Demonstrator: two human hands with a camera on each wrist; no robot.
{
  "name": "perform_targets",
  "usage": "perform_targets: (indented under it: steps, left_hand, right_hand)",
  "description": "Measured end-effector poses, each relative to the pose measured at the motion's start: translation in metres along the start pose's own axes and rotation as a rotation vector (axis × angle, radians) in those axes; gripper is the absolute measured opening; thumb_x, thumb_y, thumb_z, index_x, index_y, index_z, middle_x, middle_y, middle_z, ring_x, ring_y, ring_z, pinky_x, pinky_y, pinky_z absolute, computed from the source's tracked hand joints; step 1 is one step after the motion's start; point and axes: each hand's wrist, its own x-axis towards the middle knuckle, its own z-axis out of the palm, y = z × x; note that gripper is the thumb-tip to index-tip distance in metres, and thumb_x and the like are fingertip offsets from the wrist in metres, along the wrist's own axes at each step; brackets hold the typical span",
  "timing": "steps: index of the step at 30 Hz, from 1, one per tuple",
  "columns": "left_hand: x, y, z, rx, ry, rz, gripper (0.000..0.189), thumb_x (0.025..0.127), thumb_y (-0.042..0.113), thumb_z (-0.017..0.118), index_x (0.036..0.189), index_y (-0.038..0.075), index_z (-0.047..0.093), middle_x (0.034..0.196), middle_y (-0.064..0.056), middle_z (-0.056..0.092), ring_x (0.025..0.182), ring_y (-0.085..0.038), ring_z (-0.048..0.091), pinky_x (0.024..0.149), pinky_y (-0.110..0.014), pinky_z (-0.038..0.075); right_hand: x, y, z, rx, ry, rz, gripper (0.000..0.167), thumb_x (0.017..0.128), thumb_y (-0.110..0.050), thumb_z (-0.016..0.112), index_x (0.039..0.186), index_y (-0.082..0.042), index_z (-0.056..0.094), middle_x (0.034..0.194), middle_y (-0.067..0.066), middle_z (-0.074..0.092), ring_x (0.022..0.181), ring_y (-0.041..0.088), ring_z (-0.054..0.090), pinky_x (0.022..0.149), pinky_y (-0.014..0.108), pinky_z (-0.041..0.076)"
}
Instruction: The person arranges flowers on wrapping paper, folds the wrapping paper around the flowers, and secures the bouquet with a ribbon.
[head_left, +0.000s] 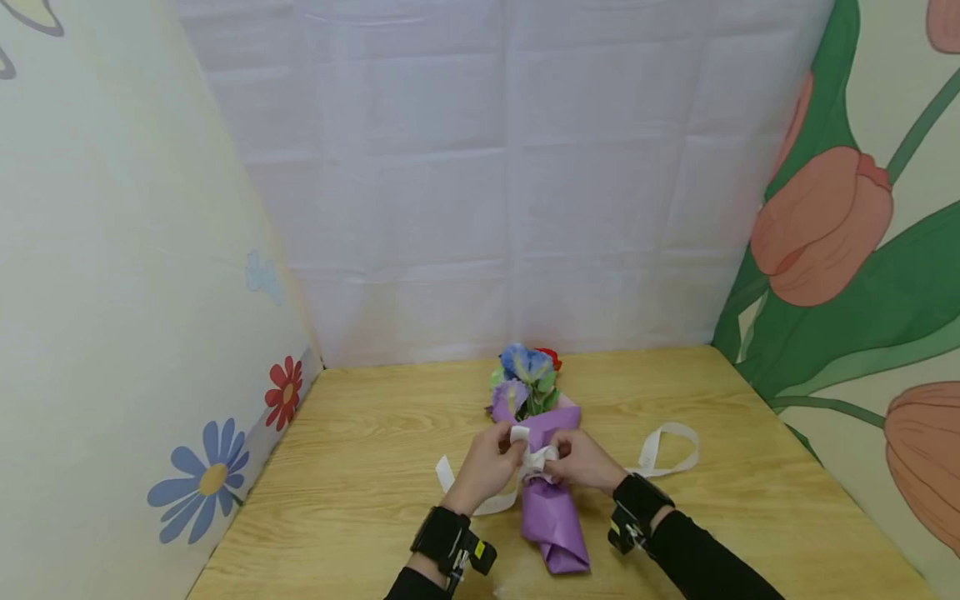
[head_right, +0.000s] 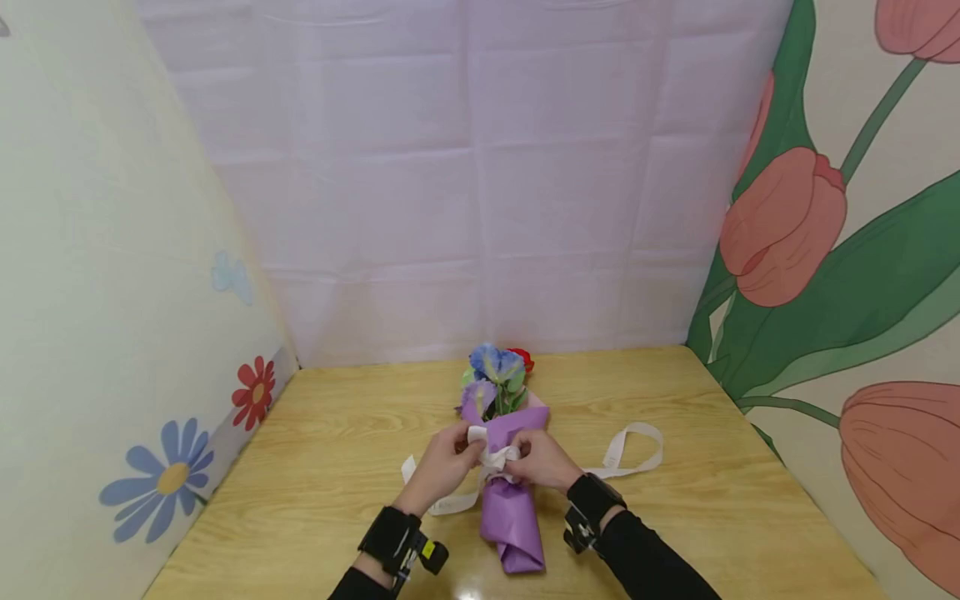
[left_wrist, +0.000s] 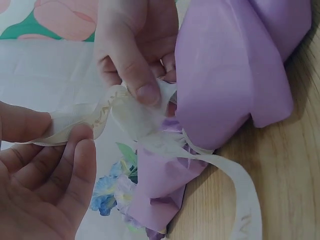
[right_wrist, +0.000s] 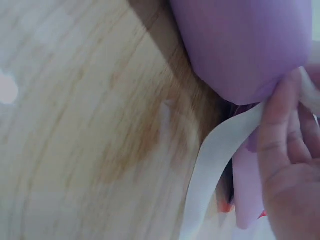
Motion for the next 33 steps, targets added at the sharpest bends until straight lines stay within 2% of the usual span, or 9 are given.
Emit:
perform_targets:
  steps: [3, 6, 9, 13, 17, 21, 25, 29, 33]
  left_hand:
    - [0.0, 0.001, 0.0, -0.005, -0.008, -0.007, 0.009, 0.102, 0.013, 0.06, 0.098, 0.007, 0.066, 0.082, -0.001, 0.066, 0.07, -0.008, 0.059, 0.063, -0.026, 0.049]
    - [0.0, 0.001, -0.002, -0.007, -0.012, -0.009, 0.011, 0.103, 0.015, 0.06, 0.098, 0.007, 0.065, 0.081, -0.001, 0.065, 0.07, -0.009, 0.058, 0.063, -0.026, 0.048]
    - [-0.001, 0.001, -0.002, -0.002, -0.018, -0.014, 0.011, 0.103, 0.014, 0.06, 0.098, 0.007, 0.066, 0.082, 0.001, 0.066, 0.07, -0.007, 0.058, 0.065, -0.026, 0.048]
    - [-0.002, 0.0, -0.003, 0.051, -0.019, 0.002, 0.01, 0.101, 0.01, 0.061, 0.091, 0.009, 0.064, 0.076, 0.005, 0.06, 0.066, -0.005, 0.053, 0.062, -0.024, 0.045]
    - [-0.003, -0.001, -0.005, 0.117, -0.005, 0.011, 0.019, 0.097, 0.008, 0.062, 0.08, 0.013, 0.055, 0.069, 0.007, 0.049, 0.062, -0.006, 0.046, 0.058, -0.023, 0.04]
    - [-0.005, -0.004, -0.005, 0.139, -0.004, -0.018, 0.019, 0.095, 0.008, 0.063, 0.078, 0.013, 0.056, 0.068, 0.008, 0.048, 0.061, -0.006, 0.045, 0.057, -0.023, 0.038]
    - [-0.006, -0.008, -0.005, 0.156, -0.007, -0.033, 0.016, 0.093, 0.007, 0.064, 0.079, 0.013, 0.062, 0.069, 0.008, 0.053, 0.061, -0.005, 0.047, 0.057, -0.023, 0.041]
    - [-0.009, -0.009, -0.008, 0.163, -0.031, -0.059, 0.018, 0.092, 0.006, 0.063, 0.075, 0.012, 0.059, 0.068, 0.007, 0.053, 0.06, -0.006, 0.047, 0.056, -0.024, 0.041]
    - [-0.014, -0.012, -0.014, 0.178, -0.037, -0.091, 0.016, 0.09, 0.006, 0.063, 0.075, 0.011, 0.058, 0.069, 0.006, 0.054, 0.061, -0.008, 0.049, 0.056, -0.026, 0.041]
  right_hand:
    - [-0.003, 0.0, -0.001, 0.006, -0.033, 0.012, 0.008, 0.079, 0.007, 0.067, 0.079, 0.005, 0.059, 0.071, 0.0, 0.064, 0.06, 0.009, 0.058, 0.054, 0.022, 0.049]
    - [-0.005, -0.003, 0.001, -0.102, -0.039, 0.001, 0.004, 0.076, 0.007, 0.065, 0.074, 0.004, 0.065, 0.066, -0.003, 0.061, 0.058, 0.006, 0.053, 0.052, 0.021, 0.044]
    - [-0.006, -0.011, 0.002, -0.207, -0.058, 0.012, 0.01, 0.081, 0.0, 0.065, 0.074, 0.001, 0.072, 0.066, -0.006, 0.06, 0.058, 0.004, 0.052, 0.054, 0.02, 0.043]
    - [-0.006, -0.021, 0.001, -0.23, -0.053, 0.041, 0.019, 0.088, -0.008, 0.059, 0.081, 0.004, 0.072, 0.071, -0.003, 0.06, 0.064, 0.007, 0.051, 0.06, 0.021, 0.042]
    - [-0.005, -0.024, -0.004, -0.242, 0.075, 0.033, 0.022, 0.087, -0.006, 0.056, 0.089, 0.005, 0.074, 0.086, 0.007, 0.068, 0.08, 0.012, 0.056, 0.072, 0.025, 0.045]
    - [-0.005, -0.022, -0.006, -0.329, 0.181, -0.039, 0.024, 0.085, 0.002, 0.058, 0.095, -0.002, 0.079, 0.1, 0.009, 0.072, 0.093, 0.021, 0.064, 0.081, 0.031, 0.05]
    - [-0.007, -0.015, -0.007, -0.352, 0.252, -0.105, 0.021, 0.087, 0.006, 0.064, 0.094, -0.006, 0.08, 0.099, 0.005, 0.071, 0.094, 0.023, 0.067, 0.081, 0.032, 0.054]
    - [-0.01, -0.006, -0.01, -0.331, 0.381, -0.109, 0.013, 0.085, 0.005, 0.074, 0.091, -0.005, 0.079, 0.096, 0.003, 0.07, 0.089, 0.022, 0.067, 0.078, 0.03, 0.056]
    - [-0.012, -0.001, -0.017, -0.352, 0.484, -0.074, 0.01, 0.082, 0.006, 0.076, 0.089, -0.001, 0.076, 0.089, 0.006, 0.07, 0.083, 0.022, 0.067, 0.074, 0.029, 0.055]
